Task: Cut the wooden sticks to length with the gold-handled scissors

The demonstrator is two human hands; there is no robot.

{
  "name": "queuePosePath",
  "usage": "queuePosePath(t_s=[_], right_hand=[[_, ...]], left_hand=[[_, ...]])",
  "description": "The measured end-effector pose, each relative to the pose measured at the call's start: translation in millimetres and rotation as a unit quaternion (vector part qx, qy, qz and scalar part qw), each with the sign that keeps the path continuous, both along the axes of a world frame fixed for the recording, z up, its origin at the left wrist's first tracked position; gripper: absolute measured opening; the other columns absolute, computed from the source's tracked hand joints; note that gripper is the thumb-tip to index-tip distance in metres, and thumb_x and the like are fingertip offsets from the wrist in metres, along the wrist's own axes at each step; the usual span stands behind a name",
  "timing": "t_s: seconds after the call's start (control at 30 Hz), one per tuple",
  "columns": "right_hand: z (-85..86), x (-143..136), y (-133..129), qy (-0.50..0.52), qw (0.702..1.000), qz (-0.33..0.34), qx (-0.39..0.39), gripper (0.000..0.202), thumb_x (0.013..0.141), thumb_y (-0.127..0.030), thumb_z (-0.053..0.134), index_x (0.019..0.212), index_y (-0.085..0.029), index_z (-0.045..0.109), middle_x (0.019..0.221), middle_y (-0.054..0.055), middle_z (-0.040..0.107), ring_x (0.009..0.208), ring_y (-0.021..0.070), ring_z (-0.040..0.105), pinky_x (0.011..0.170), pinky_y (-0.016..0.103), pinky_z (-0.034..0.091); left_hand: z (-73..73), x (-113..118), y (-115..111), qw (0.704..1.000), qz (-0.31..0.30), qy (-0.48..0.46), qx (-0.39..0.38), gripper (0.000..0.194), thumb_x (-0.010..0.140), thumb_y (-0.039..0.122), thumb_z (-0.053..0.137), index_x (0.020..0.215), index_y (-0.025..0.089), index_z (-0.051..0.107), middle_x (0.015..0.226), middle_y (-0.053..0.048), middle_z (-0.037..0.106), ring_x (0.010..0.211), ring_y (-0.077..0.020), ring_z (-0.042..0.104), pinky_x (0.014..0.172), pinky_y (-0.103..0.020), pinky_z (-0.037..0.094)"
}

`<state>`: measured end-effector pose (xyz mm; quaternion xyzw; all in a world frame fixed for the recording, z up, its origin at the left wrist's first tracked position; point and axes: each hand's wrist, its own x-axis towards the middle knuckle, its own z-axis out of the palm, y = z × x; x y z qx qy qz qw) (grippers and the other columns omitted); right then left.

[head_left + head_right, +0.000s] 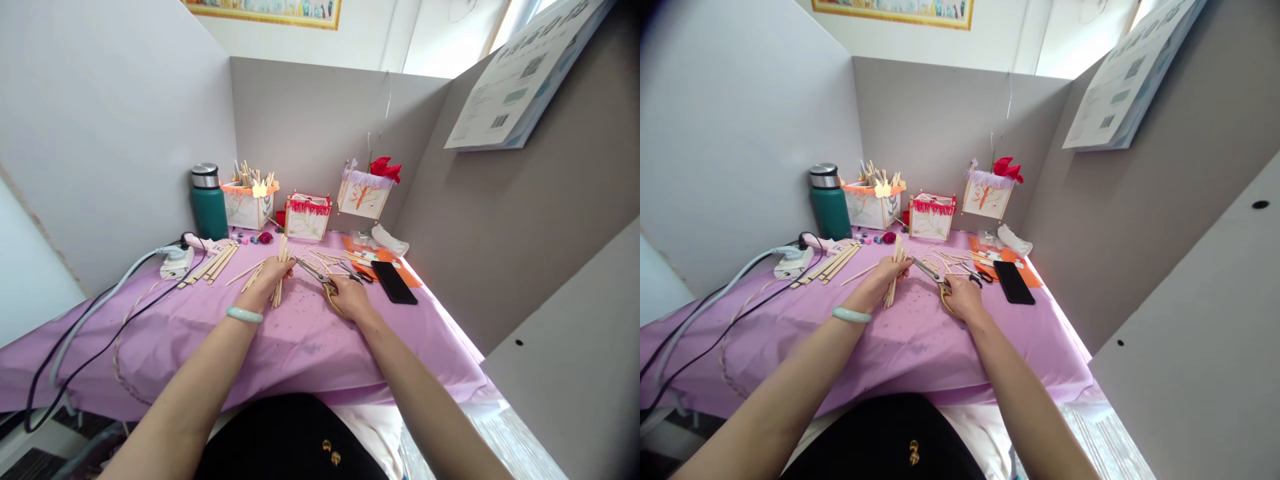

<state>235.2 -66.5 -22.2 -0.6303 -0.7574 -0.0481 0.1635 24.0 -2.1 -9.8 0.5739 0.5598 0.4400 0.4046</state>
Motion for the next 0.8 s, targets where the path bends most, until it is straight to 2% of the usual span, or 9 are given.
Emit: queuePosePath(t_s=[0.17, 0.4, 0.6, 0.8], right_hand=[[-1.8, 0.8, 1.1, -0.001, 1.0, -0.004, 0.006, 0.028, 0.094, -0.04, 0.045, 0.109, -0.027, 0.066, 0.103, 0.004, 0.073, 0.089, 0.019, 0.065, 0.072, 0.026, 0.038], [-1.8, 1.6, 1.1, -0.007, 1.0, 0.005, 0.004, 0.026, 0.093, -0.039, 0.046, 0.106, -0.026, 0.065, 0.1, 0.003, 0.074, 0.087, 0.0183, 0.065, 0.068, 0.025, 0.036], [-2.0, 1.8, 1.1, -0.003, 1.0, 0.01, 0.014, 0.026, 0.093, -0.039, 0.047, 0.107, -0.027, 0.065, 0.1, 0.002, 0.074, 0.088, 0.0189, 0.066, 0.068, 0.026, 0.037], [0.0, 0.6, -0.2, 0.0, 1.0, 0.003, -0.001, 0.028, 0.093, -0.039, 0.048, 0.109, -0.026, 0.066, 0.102, 0.003, 0.073, 0.09, 0.0192, 0.065, 0.071, 0.025, 0.038]], left_hand=[[-2.2, 0.5, 3.8, 0.999, 0.0, -0.033, -0.015, 0.031, 0.077, 0.034, 0.062, 0.052, 0.017, 0.052, 0.041, 0.002, 0.044, 0.036, -0.0086, 0.036, 0.042, -0.025, 0.025], [3.8, 0.1, -4.1, 1.0, 0.007, -0.011, -0.021, 0.036, 0.077, 0.039, 0.062, 0.051, 0.017, 0.052, 0.036, 0.002, 0.039, 0.035, -0.0091, 0.035, 0.041, -0.025, 0.023], [-3.0, 0.1, 4.7, 0.999, 0.02, -0.045, -0.012, 0.031, 0.077, 0.036, 0.063, 0.054, 0.017, 0.052, 0.042, 0.002, 0.044, 0.036, -0.0083, 0.036, 0.041, -0.024, 0.023], [-8.1, -1.2, 9.0, 0.997, -0.006, -0.082, -0.016, 0.03, 0.078, 0.036, 0.064, 0.057, 0.017, 0.052, 0.043, 0.002, 0.045, 0.036, -0.0075, 0.035, 0.041, -0.024, 0.022]])
